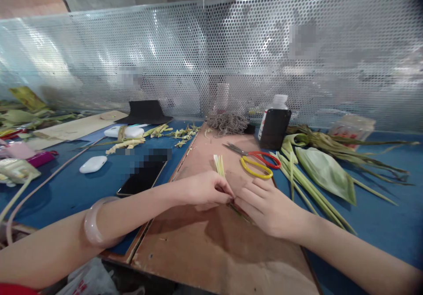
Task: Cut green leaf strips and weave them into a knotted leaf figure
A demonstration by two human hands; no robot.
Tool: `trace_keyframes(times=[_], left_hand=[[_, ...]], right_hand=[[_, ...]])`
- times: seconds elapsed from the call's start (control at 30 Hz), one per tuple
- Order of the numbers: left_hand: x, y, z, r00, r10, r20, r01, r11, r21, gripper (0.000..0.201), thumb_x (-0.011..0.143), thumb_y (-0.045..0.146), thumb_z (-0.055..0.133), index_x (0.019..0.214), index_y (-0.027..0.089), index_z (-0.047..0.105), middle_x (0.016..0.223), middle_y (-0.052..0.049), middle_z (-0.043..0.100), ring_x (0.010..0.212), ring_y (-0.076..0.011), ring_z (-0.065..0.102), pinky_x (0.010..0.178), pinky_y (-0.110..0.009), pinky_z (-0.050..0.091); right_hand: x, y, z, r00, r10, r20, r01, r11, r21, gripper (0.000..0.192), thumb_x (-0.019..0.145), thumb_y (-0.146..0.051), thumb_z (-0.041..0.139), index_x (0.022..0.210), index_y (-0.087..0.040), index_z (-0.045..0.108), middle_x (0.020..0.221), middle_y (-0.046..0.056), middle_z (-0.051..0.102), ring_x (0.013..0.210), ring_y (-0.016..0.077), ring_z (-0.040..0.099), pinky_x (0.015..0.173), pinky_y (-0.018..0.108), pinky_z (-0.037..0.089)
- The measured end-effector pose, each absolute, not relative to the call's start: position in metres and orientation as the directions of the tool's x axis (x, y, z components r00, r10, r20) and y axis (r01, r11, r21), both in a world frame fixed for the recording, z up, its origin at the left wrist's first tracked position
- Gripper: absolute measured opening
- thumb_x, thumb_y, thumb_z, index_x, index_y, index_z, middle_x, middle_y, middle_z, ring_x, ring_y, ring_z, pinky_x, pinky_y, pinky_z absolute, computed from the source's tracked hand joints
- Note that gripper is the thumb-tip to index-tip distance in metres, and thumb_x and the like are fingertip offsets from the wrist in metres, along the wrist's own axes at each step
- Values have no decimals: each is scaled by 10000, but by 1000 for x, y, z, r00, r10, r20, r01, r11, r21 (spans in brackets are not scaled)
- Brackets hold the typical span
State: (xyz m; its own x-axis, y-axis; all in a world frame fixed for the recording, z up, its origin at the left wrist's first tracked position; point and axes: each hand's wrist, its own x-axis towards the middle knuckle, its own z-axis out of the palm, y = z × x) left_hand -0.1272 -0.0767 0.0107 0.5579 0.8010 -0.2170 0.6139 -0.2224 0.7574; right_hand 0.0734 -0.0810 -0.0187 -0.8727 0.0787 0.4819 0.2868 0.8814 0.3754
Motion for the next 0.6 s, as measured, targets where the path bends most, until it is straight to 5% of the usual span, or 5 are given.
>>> trace_keyframes(times=[0.6], left_hand=[[-133, -74, 1, 620, 766, -168, 526, -247, 814, 183, 719, 249, 623, 857, 139, 675, 842, -40, 696, 790, -157, 624, 722, -247, 464]], right_hand=[[76, -78, -23, -843, 119, 524, 305, 909, 285, 273, 938, -149, 383, 774, -133, 601, 744, 59, 556, 664, 169, 447, 617, 305, 339]])
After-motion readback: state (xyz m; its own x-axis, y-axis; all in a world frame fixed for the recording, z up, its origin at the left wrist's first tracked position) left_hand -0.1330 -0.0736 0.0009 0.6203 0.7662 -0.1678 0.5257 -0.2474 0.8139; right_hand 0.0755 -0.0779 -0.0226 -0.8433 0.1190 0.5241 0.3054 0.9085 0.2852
